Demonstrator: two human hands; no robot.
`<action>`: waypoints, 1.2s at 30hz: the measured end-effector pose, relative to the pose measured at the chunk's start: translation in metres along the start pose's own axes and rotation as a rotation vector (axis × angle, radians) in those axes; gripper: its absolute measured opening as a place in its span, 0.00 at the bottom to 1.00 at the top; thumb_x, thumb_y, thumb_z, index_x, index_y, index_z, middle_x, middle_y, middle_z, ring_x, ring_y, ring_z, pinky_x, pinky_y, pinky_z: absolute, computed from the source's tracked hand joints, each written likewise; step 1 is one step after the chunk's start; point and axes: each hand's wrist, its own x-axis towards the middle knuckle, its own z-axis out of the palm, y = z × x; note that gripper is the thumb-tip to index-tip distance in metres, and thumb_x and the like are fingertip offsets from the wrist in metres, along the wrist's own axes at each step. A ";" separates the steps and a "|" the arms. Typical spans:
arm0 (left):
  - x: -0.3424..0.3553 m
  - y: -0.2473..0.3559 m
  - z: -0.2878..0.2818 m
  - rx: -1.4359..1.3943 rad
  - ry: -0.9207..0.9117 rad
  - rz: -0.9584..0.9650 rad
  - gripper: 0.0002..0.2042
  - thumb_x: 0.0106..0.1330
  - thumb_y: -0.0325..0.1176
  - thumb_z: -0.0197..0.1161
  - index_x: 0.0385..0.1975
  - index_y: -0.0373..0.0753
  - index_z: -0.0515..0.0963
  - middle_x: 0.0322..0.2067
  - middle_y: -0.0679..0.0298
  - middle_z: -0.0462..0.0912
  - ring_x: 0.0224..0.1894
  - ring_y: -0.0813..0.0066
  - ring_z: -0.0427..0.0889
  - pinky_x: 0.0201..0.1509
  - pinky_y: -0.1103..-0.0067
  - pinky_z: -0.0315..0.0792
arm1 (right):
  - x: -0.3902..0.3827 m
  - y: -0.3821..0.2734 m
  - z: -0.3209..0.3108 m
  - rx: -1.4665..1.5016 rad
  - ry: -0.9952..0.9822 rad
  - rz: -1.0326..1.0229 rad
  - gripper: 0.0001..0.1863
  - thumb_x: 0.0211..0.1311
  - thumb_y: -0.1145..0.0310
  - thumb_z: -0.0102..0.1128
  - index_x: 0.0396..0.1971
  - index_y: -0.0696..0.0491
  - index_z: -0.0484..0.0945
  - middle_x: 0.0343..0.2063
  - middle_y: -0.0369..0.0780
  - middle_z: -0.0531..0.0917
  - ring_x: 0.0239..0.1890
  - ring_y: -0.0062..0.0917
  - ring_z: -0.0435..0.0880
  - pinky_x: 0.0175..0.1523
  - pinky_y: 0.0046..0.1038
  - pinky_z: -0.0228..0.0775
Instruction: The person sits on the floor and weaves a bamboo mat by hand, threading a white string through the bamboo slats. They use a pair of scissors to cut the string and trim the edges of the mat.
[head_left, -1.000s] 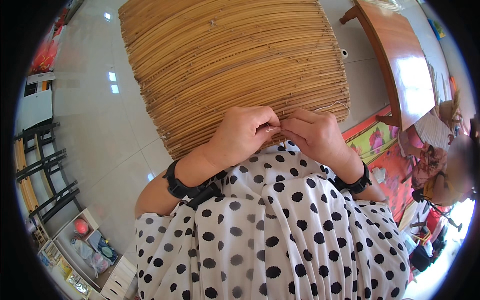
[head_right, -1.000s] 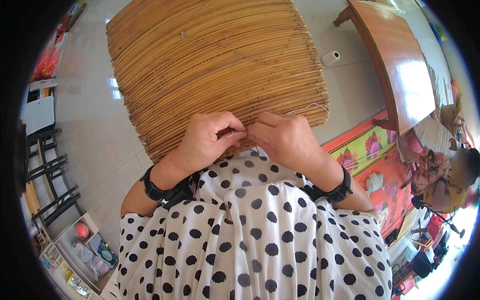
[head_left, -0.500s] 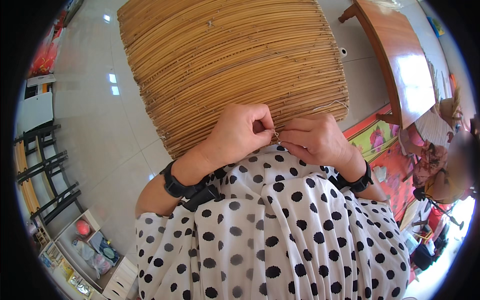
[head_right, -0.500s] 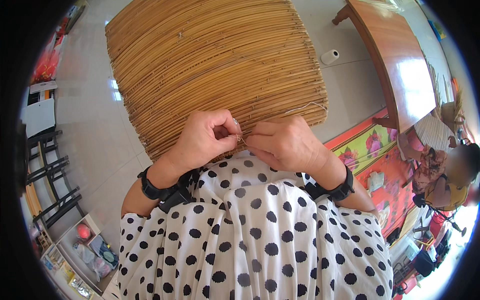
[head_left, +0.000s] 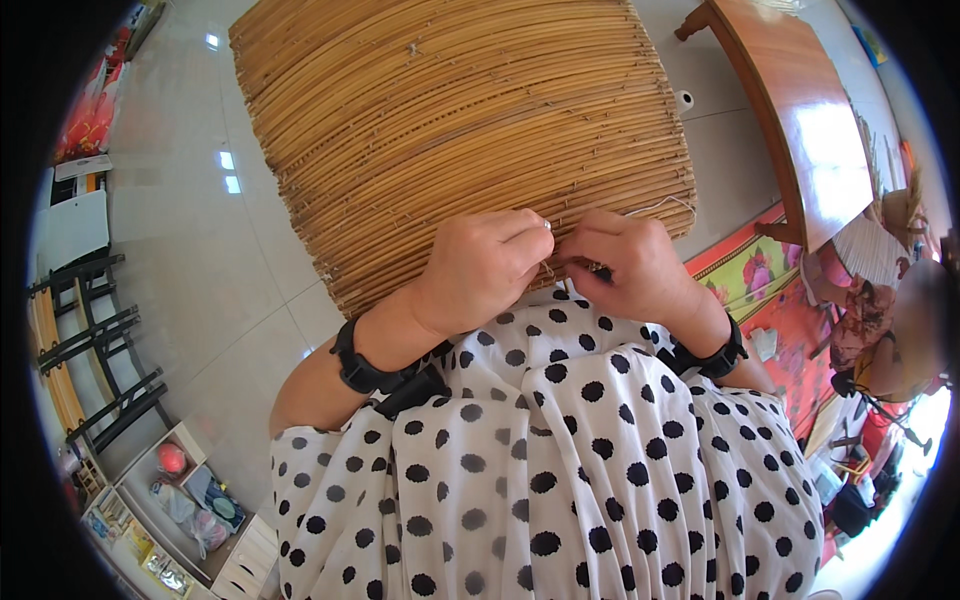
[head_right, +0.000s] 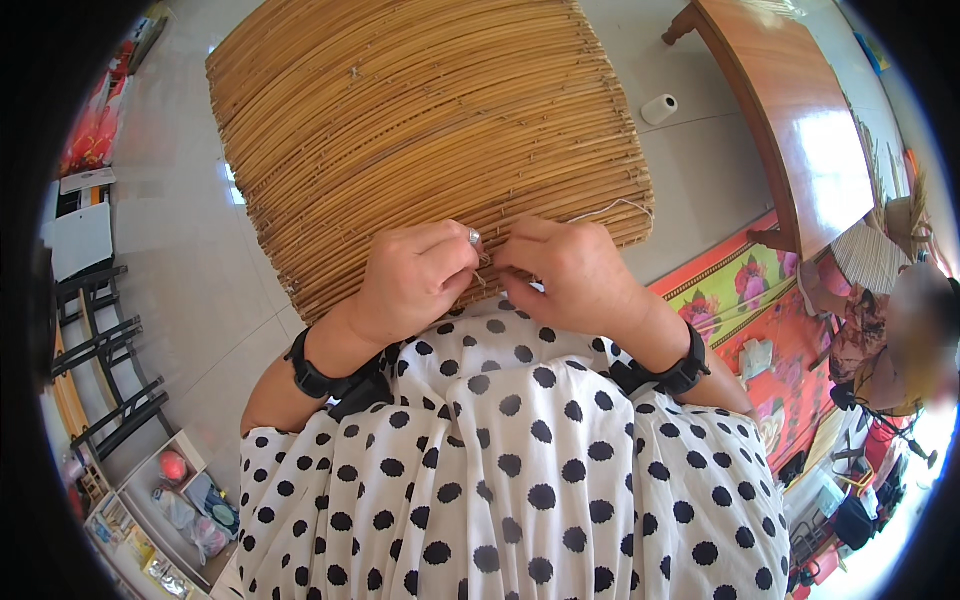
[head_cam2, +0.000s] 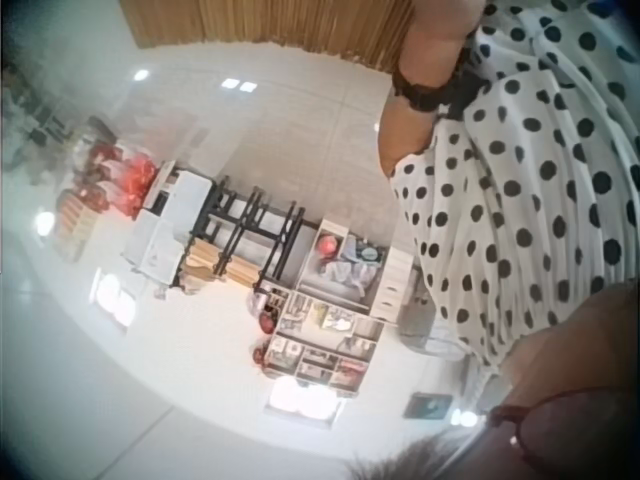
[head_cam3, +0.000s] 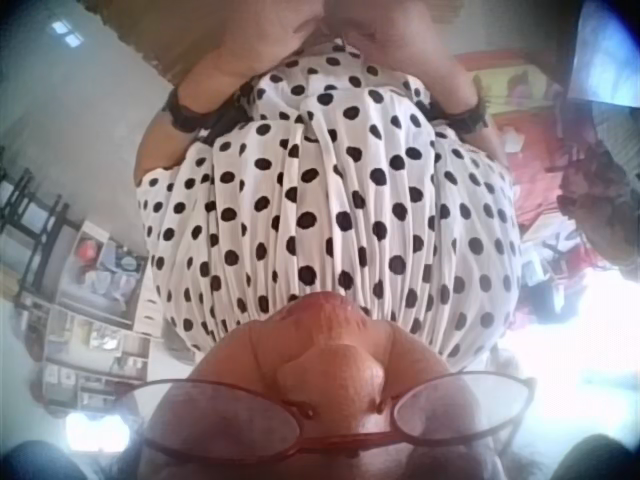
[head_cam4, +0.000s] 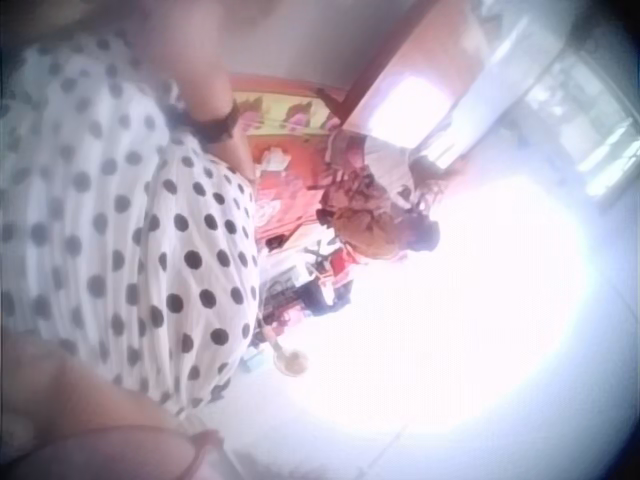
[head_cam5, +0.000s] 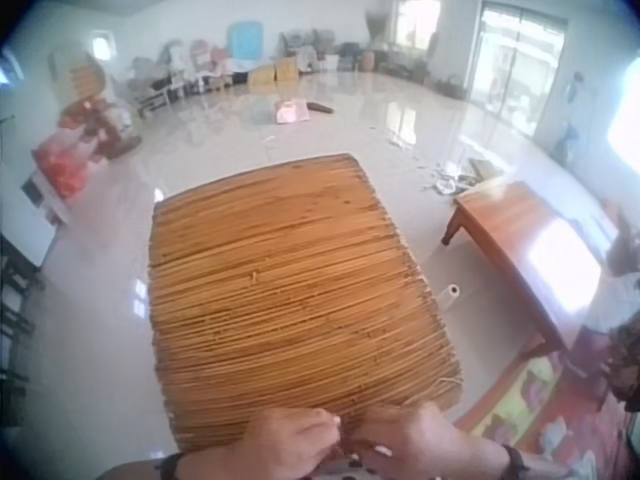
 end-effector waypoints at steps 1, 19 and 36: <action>0.001 -0.001 0.001 0.060 0.037 0.076 0.06 0.49 0.23 0.66 0.23 0.38 0.74 0.26 0.63 0.79 0.26 0.64 0.81 0.27 0.73 0.76 | 0.000 -0.001 0.001 -0.003 0.061 0.048 0.07 0.50 0.74 0.66 0.32 0.52 0.83 0.30 0.37 0.81 0.27 0.36 0.83 0.29 0.33 0.76; 0.002 -0.006 0.009 -0.023 0.174 0.132 0.16 0.43 0.16 0.70 0.32 0.39 0.81 0.27 0.63 0.80 0.24 0.66 0.80 0.25 0.75 0.74 | 0.006 -0.007 0.001 0.068 0.144 0.182 0.06 0.49 0.77 0.62 0.28 0.56 0.76 0.28 0.42 0.80 0.27 0.39 0.82 0.32 0.34 0.75; -0.021 -0.006 -0.030 0.262 -0.172 0.242 0.08 0.46 0.26 0.68 0.28 0.39 0.82 0.27 0.67 0.76 0.25 0.72 0.78 0.26 0.77 0.74 | -0.010 -0.003 -0.014 -0.483 -0.001 0.202 0.06 0.49 0.78 0.62 0.27 0.55 0.75 0.21 0.41 0.77 0.22 0.40 0.80 0.28 0.37 0.73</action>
